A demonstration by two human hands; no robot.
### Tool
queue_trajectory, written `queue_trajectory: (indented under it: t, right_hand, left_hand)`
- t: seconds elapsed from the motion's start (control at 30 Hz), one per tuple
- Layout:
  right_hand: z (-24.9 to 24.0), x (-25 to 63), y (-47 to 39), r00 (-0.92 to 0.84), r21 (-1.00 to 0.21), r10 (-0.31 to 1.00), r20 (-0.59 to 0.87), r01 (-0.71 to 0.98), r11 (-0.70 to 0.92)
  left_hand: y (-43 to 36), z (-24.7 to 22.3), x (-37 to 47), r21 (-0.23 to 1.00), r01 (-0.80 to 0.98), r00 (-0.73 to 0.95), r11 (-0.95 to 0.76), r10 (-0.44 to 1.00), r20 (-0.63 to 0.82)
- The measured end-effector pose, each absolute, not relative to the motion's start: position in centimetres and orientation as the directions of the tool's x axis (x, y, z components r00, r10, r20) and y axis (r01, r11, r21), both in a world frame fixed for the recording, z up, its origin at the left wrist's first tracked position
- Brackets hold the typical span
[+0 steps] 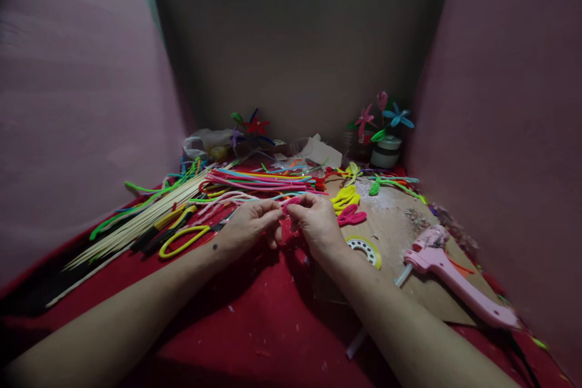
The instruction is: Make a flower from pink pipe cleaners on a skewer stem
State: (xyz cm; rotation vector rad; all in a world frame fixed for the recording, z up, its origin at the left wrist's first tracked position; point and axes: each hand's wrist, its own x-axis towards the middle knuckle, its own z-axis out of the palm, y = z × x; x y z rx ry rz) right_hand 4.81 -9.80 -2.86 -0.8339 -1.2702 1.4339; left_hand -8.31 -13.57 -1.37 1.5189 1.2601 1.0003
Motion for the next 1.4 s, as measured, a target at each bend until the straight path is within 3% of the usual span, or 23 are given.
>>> queue_trajectory:
  t: [0.2, 0.4, 0.5, 0.6, 0.7, 1.0, 1.13, 1.27, 1.4]
  right_hand:
    - [-3.0, 4.7, -9.8, -0.266, -0.957, 0.959, 0.096, -0.290, 0.015]
    - [-2.7, 4.6, -10.0, -0.280, -0.976, 0.958, 0.068, -0.217, 0.005]
    - [-2.9, 4.5, -10.1, -0.291, -0.980, 0.956, 0.050, -0.200, -0.009]
    - [-2.9, 4.3, -10.3, -0.297, -0.978, 0.955, 0.019, -0.203, -0.044]
    - [-2.7, 4.3, -10.7, -0.284, -0.974, 0.959, 0.010, -0.218, -0.054]
    - [-2.9, 4.4, -10.5, -0.277, -0.976, 0.960, 0.036, -0.217, -0.026]
    - [-3.2, 4.4, -10.2, -0.318, -0.975, 0.946, 0.068, -0.221, -0.005]
    - [-2.7, 4.3, -10.5, -0.269, -0.993, 0.962, 0.053, -0.119, 0.022]
    - [-2.4, 4.1, -10.7, -0.274, -0.996, 0.960, 0.059, -0.086, 0.037]
  left_hand:
    - [-13.4, -1.8, -8.4, 0.971, 0.229, 0.180, -0.066, 0.983, 0.024]
    - [-13.4, -1.8, -8.7, 0.938, 0.314, 0.179, -0.145, 0.980, 0.092]
    - [-13.4, -2.1, -8.8, 0.846, 0.468, 0.147, -0.255, 0.967, 0.210]
    - [-13.5, -2.3, -8.8, 0.670, 0.665, 0.129, -0.330, 0.935, 0.331]
    - [-13.7, -2.2, -8.6, 0.575, 0.739, 0.148, -0.351, 0.917, 0.370]
    - [-13.5, -2.6, -8.8, 0.798, 0.534, 0.145, -0.277, 0.961, 0.236]
    - [-13.3, -2.5, -9.2, 0.720, 0.611, 0.146, -0.329, 0.941, 0.306]
    - [-13.4, -2.1, -9.2, 0.594, 0.721, 0.134, -0.356, 0.913, 0.384]
    - [-13.5, -2.2, -8.9, 0.721, 0.630, 0.062, -0.287, 0.945, 0.322]
